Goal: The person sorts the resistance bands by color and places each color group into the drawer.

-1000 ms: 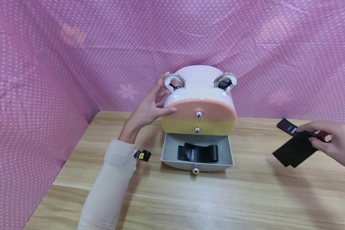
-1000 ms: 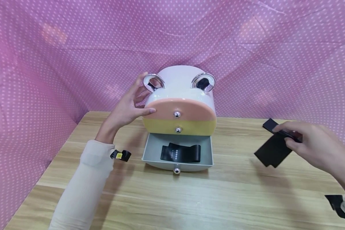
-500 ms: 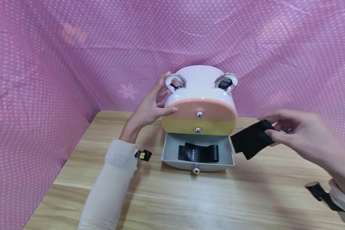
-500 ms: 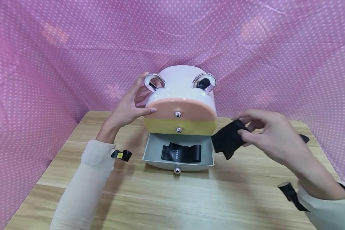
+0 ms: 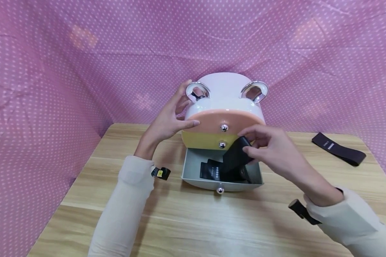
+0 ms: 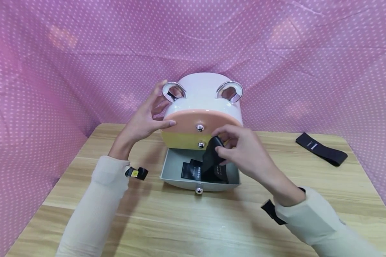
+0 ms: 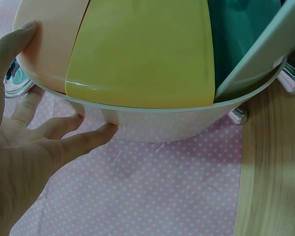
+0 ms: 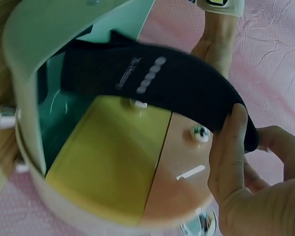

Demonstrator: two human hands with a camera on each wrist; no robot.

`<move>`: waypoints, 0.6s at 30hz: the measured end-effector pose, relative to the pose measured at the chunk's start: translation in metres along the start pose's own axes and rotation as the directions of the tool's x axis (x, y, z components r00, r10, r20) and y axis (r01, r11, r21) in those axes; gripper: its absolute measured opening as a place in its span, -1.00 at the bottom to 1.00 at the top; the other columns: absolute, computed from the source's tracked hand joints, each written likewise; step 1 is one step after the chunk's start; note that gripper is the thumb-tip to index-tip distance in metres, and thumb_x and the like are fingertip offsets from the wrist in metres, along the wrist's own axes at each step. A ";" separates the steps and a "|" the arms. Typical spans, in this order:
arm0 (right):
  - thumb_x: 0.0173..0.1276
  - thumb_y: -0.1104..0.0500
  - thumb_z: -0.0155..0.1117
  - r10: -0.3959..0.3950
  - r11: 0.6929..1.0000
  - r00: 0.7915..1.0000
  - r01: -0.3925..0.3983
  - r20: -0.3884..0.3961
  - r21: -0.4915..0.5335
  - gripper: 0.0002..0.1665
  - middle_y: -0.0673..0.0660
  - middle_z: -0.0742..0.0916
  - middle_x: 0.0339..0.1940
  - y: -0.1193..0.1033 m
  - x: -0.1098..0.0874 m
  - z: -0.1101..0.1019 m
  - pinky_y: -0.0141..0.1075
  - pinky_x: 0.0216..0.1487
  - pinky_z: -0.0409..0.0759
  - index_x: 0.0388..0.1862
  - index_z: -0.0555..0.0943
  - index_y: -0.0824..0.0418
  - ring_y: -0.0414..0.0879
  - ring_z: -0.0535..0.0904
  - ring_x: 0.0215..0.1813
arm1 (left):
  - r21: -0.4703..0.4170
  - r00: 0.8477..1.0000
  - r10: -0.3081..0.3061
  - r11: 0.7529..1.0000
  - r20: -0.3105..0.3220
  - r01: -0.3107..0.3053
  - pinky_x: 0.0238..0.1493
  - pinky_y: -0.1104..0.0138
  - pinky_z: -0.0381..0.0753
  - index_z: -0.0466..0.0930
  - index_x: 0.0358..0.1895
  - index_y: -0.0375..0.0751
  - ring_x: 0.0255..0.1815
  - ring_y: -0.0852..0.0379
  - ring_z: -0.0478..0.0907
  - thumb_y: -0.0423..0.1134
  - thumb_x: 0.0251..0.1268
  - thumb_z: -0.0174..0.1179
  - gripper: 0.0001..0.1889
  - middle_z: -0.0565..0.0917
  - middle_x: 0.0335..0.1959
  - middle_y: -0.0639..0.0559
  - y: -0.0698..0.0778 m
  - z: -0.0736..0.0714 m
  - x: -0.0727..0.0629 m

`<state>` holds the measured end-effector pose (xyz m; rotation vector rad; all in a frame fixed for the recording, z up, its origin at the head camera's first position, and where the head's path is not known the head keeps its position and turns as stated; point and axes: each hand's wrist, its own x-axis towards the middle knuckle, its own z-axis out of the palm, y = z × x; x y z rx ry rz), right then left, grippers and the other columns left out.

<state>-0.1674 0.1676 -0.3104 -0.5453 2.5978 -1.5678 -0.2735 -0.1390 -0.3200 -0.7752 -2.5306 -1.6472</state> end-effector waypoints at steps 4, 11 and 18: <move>0.37 0.43 0.30 -0.010 1.000 1.000 0.010 0.010 0.010 -0.62 0.32 0.77 -0.08 -0.005 0.006 0.009 -0.24 -0.34 0.84 0.17 0.66 0.35 -0.18 0.70 -0.29 | 0.001 1.000 0.007 1.000 0.007 -0.007 0.63 -0.04 0.34 -0.10 0.70 0.46 0.69 -0.15 0.18 -0.30 0.19 0.56 0.19 0.01 0.76 0.11 0.001 0.001 0.001; 0.37 0.45 0.27 -0.014 1.000 1.000 0.014 0.009 0.025 -0.63 0.30 0.76 -0.02 -0.012 0.013 0.018 -0.25 -0.29 0.85 0.14 0.68 0.35 -0.05 0.69 -0.20 | 0.011 1.000 0.009 1.000 0.006 -0.009 0.62 -0.04 0.36 -0.10 0.70 0.47 0.68 -0.15 0.19 -0.28 0.20 0.55 0.18 0.00 0.75 0.14 0.001 0.000 0.001; 0.35 0.44 0.28 -0.040 0.998 0.999 0.040 0.005 -0.052 -0.65 0.27 0.78 -0.05 -0.013 0.020 0.031 -0.31 -0.21 0.79 0.10 0.70 0.30 0.04 0.73 -0.14 | 0.000 1.000 0.008 1.000 -0.002 -0.008 0.61 -0.12 0.34 -0.08 0.70 0.46 0.69 -0.18 0.17 -0.31 0.18 0.56 0.19 0.03 0.75 0.11 -0.002 0.000 0.000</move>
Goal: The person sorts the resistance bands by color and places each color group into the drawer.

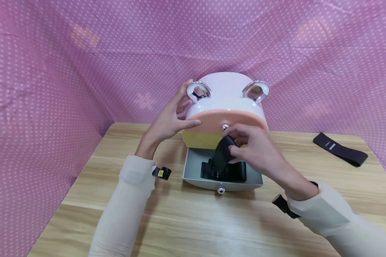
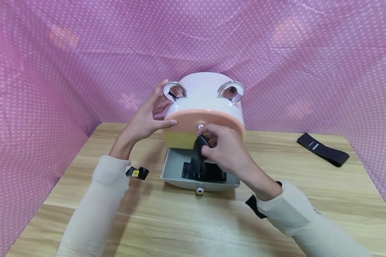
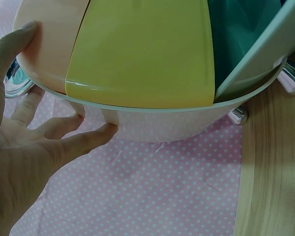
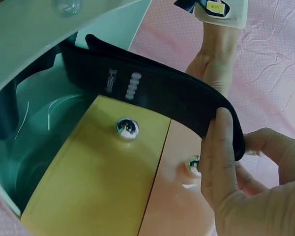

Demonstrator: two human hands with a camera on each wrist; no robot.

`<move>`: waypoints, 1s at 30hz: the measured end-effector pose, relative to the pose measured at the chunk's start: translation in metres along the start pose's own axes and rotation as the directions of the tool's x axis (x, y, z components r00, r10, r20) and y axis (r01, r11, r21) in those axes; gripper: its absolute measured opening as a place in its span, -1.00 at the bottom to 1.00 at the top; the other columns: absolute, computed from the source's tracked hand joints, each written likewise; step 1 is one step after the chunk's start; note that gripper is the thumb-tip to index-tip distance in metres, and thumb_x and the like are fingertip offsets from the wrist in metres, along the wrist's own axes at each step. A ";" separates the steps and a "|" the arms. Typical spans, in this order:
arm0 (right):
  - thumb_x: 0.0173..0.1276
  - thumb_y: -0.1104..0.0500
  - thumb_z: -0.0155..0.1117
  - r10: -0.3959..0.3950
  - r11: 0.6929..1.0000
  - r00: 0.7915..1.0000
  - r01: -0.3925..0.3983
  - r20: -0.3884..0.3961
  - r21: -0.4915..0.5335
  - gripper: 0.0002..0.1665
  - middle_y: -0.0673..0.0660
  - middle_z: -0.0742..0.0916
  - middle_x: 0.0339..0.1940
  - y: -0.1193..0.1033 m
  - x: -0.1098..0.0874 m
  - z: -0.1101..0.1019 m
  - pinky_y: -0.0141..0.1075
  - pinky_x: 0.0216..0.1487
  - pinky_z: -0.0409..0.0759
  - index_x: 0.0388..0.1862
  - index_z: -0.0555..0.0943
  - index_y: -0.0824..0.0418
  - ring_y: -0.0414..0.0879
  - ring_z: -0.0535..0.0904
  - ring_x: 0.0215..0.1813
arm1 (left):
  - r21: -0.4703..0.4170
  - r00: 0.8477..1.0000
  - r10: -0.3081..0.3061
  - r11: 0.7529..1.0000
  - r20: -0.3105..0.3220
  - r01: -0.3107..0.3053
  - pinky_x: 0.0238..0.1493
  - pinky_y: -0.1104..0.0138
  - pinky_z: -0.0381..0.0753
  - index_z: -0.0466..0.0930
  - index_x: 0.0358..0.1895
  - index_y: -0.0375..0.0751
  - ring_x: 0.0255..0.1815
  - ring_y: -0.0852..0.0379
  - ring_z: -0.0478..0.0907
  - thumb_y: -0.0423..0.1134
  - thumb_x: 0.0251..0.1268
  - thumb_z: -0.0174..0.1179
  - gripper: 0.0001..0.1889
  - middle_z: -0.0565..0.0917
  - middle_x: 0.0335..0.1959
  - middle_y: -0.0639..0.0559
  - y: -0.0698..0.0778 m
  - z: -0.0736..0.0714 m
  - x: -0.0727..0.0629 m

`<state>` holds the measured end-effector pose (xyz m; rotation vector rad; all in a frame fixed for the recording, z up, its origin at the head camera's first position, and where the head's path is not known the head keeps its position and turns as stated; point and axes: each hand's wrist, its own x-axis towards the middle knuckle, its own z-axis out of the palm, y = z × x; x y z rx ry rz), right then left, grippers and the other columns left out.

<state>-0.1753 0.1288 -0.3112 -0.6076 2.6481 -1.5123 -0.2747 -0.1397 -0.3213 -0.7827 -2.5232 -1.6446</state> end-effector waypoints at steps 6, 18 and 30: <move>0.33 0.44 0.32 -0.018 1.000 1.000 0.018 -0.025 -0.018 -0.64 0.26 0.78 -0.07 0.003 0.007 0.015 -0.19 -0.09 0.80 0.10 0.69 0.30 0.03 0.73 -0.17 | -0.003 1.000 0.013 1.000 0.000 -0.013 0.63 -0.09 0.33 -0.08 0.70 0.42 0.69 -0.15 0.17 -0.33 0.18 0.56 0.19 0.05 0.75 0.11 0.000 0.000 0.000; 0.36 0.45 0.32 -0.022 0.997 1.000 0.022 0.002 0.069 -0.60 0.25 0.78 -0.06 -0.011 0.014 0.053 -0.38 -0.34 0.81 0.18 0.65 0.34 -0.01 0.78 -0.20 | -0.008 0.999 0.043 0.999 0.004 -0.043 0.66 -0.01 0.31 -0.09 0.72 0.34 0.70 -0.07 0.18 -0.34 0.20 0.54 0.18 0.09 0.73 0.12 0.000 0.000 0.000; 0.37 0.47 0.32 0.062 0.975 0.997 -0.051 -0.044 0.216 -0.60 0.31 0.76 -0.05 0.014 0.006 0.066 -0.30 -0.30 0.84 0.17 0.65 0.32 0.02 0.77 -0.26 | 0.001 0.999 0.041 0.999 0.003 -0.041 0.64 -0.01 0.34 -0.09 0.71 0.36 0.69 -0.10 0.20 -0.33 0.19 0.55 0.18 0.06 0.74 0.11 0.000 0.000 -0.001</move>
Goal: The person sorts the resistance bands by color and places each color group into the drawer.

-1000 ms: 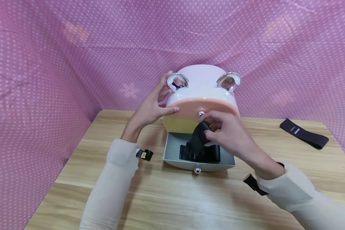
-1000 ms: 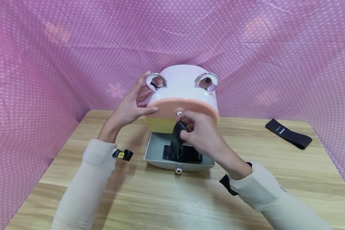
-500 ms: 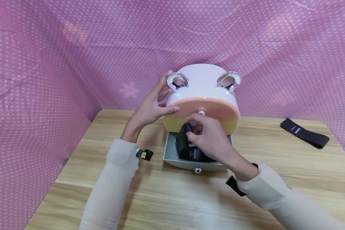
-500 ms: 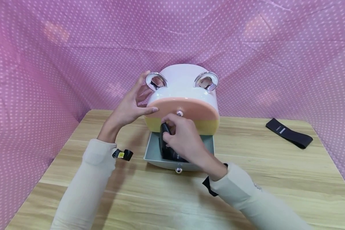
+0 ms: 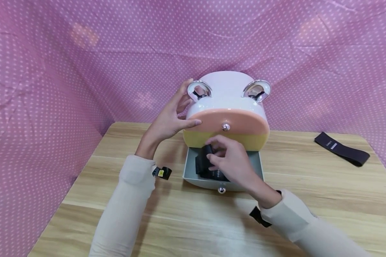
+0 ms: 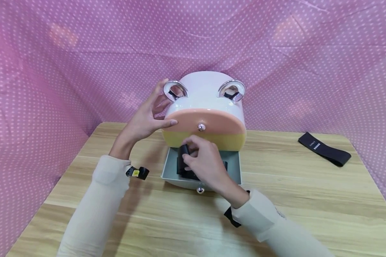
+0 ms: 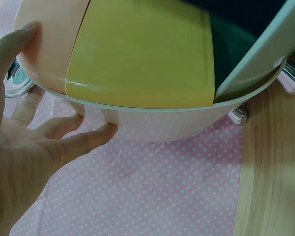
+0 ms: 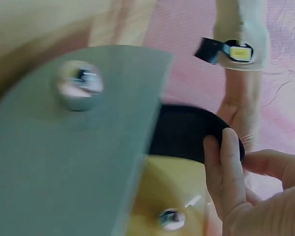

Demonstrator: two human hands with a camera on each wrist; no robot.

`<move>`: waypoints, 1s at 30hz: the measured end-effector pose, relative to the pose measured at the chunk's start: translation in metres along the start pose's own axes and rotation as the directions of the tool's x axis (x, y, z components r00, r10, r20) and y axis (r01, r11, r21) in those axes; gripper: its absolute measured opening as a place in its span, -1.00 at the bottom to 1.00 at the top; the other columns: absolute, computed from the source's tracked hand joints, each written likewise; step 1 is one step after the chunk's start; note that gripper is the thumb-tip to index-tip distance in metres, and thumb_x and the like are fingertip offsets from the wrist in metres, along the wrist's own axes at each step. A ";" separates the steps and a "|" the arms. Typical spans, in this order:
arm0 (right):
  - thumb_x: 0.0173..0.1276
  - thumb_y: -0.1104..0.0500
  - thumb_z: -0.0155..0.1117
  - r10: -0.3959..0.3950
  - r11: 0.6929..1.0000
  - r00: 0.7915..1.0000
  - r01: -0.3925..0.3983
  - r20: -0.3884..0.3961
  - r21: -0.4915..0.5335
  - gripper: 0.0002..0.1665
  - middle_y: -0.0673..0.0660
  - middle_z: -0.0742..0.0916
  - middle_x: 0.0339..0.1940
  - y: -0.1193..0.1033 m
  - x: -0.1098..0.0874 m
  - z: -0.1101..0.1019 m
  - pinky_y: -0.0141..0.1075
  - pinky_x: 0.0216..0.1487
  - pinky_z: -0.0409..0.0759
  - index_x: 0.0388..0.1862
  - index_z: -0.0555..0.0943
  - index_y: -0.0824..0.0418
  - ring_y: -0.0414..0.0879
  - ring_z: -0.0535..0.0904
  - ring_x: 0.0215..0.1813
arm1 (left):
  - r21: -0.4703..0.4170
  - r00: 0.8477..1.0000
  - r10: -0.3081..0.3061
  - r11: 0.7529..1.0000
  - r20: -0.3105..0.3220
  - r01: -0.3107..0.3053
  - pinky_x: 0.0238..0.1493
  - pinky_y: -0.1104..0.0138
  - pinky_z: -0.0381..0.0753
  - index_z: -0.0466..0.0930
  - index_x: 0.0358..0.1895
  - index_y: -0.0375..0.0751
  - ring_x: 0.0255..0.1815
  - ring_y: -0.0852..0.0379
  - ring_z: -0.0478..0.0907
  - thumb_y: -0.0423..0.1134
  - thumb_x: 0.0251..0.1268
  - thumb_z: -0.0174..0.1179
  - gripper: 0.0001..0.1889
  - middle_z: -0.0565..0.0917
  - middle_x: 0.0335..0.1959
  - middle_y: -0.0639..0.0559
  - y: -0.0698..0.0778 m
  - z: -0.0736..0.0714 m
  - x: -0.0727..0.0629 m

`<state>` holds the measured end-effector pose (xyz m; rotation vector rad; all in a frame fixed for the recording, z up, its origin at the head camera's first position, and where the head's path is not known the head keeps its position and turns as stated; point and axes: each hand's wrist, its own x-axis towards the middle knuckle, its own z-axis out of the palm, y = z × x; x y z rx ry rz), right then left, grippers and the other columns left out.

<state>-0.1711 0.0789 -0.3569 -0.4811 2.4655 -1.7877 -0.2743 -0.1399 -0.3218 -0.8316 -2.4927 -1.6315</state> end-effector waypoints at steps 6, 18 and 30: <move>0.39 0.47 0.34 0.046 0.999 0.998 -0.046 -0.048 0.010 -0.60 0.36 0.73 -0.03 0.023 -0.009 -0.013 -0.19 -0.28 0.86 0.18 0.64 0.34 0.07 0.78 -0.27 | 0.003 1.000 -0.015 1.000 -0.001 0.015 0.64 0.02 0.34 -0.09 0.71 0.38 0.68 -0.12 0.20 -0.32 0.19 0.55 0.18 0.06 0.74 0.11 0.000 0.000 0.001; 0.36 0.40 0.40 0.124 0.973 0.992 -0.129 -0.039 -0.192 -0.64 0.40 0.75 -0.09 0.053 -0.011 -0.031 -0.32 -0.49 0.79 0.13 0.63 0.43 -0.04 0.77 -0.47 | -0.002 0.999 -0.032 0.999 -0.005 0.032 0.64 -0.01 0.33 -0.08 0.71 0.40 0.69 -0.13 0.19 -0.33 0.19 0.55 0.19 0.03 0.75 0.10 0.000 0.000 0.000; 0.26 0.35 0.52 0.007 0.886 0.999 -0.024 -0.039 -0.463 -0.68 0.26 0.80 -0.30 0.065 -0.011 -0.039 -0.31 -0.50 0.66 -0.02 0.68 0.37 -0.19 0.61 -0.61 | -0.004 1.000 -0.023 1.000 0.001 0.023 0.65 0.08 0.34 -0.09 0.72 0.37 0.69 -0.10 0.18 -0.35 0.20 0.54 0.18 0.04 0.75 0.10 0.000 0.000 0.001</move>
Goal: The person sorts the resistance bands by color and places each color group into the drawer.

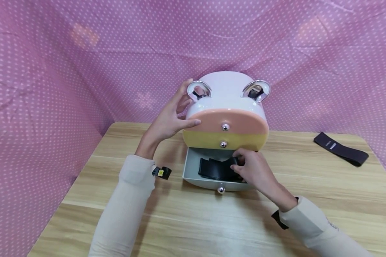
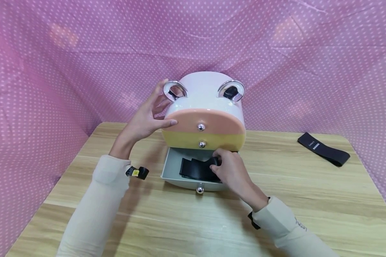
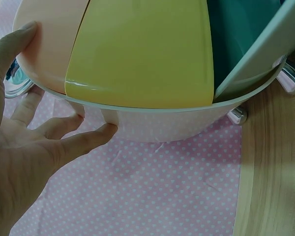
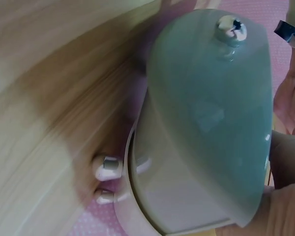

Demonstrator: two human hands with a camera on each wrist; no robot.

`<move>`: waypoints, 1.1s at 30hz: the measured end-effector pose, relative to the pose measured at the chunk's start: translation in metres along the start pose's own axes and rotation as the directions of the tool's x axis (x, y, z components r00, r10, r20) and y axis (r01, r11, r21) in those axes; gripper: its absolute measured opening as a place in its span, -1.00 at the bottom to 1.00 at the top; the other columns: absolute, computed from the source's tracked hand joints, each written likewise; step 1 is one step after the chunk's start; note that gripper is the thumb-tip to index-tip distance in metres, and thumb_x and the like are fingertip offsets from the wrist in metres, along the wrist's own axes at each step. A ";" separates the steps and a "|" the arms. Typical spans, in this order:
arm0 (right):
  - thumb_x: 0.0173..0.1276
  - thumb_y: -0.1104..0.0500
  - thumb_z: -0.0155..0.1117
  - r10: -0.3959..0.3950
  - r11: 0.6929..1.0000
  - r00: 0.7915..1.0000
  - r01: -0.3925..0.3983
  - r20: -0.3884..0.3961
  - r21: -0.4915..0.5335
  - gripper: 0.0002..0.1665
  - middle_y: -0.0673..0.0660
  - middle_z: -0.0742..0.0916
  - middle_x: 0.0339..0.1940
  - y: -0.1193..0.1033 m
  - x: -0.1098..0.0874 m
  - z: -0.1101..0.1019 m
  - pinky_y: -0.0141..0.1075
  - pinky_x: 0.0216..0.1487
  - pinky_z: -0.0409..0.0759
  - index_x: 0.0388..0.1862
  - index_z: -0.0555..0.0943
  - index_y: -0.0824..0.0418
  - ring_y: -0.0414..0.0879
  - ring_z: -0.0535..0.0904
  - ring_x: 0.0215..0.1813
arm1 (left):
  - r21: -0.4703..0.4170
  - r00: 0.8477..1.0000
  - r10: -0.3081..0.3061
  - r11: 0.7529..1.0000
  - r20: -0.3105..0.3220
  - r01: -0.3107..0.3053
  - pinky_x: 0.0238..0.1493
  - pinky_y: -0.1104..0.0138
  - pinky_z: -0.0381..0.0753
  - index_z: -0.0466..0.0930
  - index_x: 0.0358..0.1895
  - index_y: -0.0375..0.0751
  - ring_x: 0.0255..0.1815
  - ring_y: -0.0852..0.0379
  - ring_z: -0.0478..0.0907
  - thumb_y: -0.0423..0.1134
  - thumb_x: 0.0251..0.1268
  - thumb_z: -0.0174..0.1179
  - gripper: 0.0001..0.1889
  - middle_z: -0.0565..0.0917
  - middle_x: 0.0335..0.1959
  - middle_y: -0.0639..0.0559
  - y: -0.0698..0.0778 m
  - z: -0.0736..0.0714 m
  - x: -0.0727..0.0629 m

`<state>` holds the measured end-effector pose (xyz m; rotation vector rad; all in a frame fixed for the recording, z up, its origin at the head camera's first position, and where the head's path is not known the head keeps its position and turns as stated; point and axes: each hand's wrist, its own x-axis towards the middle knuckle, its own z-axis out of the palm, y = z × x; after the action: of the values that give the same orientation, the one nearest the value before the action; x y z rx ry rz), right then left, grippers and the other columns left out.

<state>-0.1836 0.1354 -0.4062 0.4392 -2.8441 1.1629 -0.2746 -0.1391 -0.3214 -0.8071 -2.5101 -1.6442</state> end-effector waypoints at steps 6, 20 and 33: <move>0.19 0.33 0.57 -0.038 0.993 0.999 0.034 -0.030 -0.116 -0.70 0.16 0.74 -0.39 0.003 0.000 0.002 -0.05 -0.21 0.64 -0.11 0.71 0.35 0.02 0.62 -0.29 | -0.001 1.000 -0.002 1.000 -0.002 0.002 0.65 0.04 0.33 -0.09 0.72 0.36 0.69 -0.11 0.19 -0.35 0.19 0.54 0.19 0.03 0.75 0.10 0.000 0.000 -0.001; 0.22 0.34 0.55 -0.033 0.993 0.998 0.027 -0.046 -0.119 -0.74 0.27 0.82 -0.25 0.001 -0.008 -0.010 0.10 -0.07 0.74 -0.12 0.72 0.35 0.17 0.76 -0.15 | -0.004 1.000 -0.005 1.000 -0.002 0.005 0.65 -0.07 0.30 -0.08 0.72 0.36 0.69 -0.15 0.17 -0.36 0.19 0.54 0.19 0.00 0.76 0.08 0.001 0.001 -0.001; 0.22 0.36 0.50 -0.112 0.991 0.991 0.106 -0.068 -0.084 -0.80 0.18 0.83 -0.30 0.005 -0.015 -0.019 -0.19 -0.29 0.73 -0.17 0.72 0.31 -0.05 0.74 -0.35 | -0.003 1.000 0.007 1.000 -0.001 -0.007 0.66 -0.05 0.30 -0.08 0.72 0.35 0.70 -0.10 0.17 -0.37 0.19 0.54 0.19 -0.03 0.76 0.11 0.001 0.001 -0.001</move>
<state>-0.1720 0.1557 -0.3979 0.5288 -2.7547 1.0206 -0.2726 -0.1386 -0.3214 -0.8148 -2.5014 -1.6466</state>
